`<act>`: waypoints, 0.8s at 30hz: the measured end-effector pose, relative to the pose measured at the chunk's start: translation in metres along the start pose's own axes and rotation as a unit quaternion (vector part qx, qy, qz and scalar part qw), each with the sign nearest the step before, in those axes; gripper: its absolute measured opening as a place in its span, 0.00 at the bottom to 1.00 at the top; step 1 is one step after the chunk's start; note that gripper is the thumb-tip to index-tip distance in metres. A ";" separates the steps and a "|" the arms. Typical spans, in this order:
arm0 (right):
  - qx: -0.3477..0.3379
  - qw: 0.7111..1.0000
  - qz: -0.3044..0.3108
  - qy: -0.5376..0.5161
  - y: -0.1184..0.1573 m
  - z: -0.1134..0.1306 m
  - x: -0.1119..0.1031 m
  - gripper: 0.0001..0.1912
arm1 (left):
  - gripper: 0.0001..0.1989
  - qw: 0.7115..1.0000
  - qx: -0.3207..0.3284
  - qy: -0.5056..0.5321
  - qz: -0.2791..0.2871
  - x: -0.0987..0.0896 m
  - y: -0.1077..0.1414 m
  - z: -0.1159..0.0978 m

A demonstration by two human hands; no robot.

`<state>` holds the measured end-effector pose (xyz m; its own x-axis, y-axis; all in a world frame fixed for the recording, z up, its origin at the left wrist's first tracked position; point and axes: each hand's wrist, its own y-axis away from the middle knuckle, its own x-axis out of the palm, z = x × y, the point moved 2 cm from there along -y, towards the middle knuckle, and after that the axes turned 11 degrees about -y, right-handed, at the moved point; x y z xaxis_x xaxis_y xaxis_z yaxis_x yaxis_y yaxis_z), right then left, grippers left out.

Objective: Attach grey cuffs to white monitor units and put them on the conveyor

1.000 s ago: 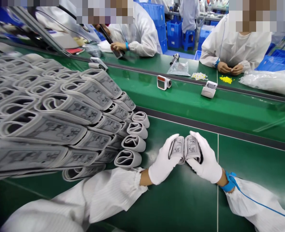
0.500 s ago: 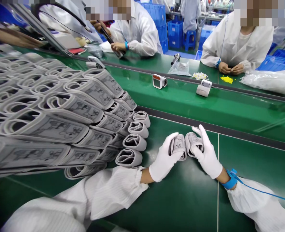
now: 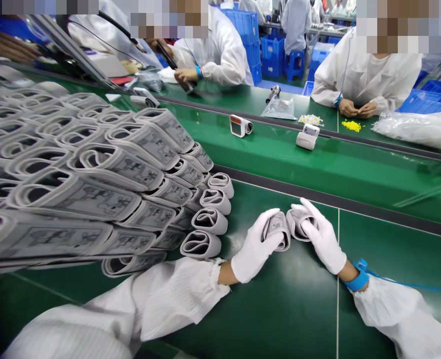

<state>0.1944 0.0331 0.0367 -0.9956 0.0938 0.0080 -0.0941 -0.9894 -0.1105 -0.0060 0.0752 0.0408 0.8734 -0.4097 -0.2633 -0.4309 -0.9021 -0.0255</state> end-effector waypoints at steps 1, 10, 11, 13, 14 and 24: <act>-0.013 1.000 0.004 0.021 0.001 0.000 0.001 0.35 | 0.26 1.000 0.001 0.000 0.001 0.000 0.000 0.000; -0.028 0.994 0.083 0.072 0.003 0.000 0.003 0.40 | 0.25 1.000 0.018 -0.020 0.003 -0.001 0.000 -0.002; -0.003 0.996 0.084 0.038 0.000 0.000 0.001 0.40 | 0.24 1.000 0.021 -0.018 0.005 -0.001 0.000 -0.002; 0.043 0.994 0.097 -0.026 -0.006 0.000 -0.005 0.38 | 0.22 0.999 0.029 -0.013 0.012 -0.002 0.001 -0.004; 0.060 0.991 0.107 -0.046 -0.008 0.000 -0.007 0.37 | 0.22 0.999 0.032 -0.010 0.016 -0.002 0.001 -0.005; -0.061 0.980 0.139 0.129 0.000 0.000 0.003 0.43 | 0.25 0.999 0.029 -0.022 0.005 -0.002 0.001 -0.003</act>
<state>0.1918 0.0335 0.0369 -0.9473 -0.1377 -0.2891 0.1981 -0.9614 -0.1911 -0.0078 0.0743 0.0444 0.8587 -0.4108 -0.3063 -0.4530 -0.8880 -0.0789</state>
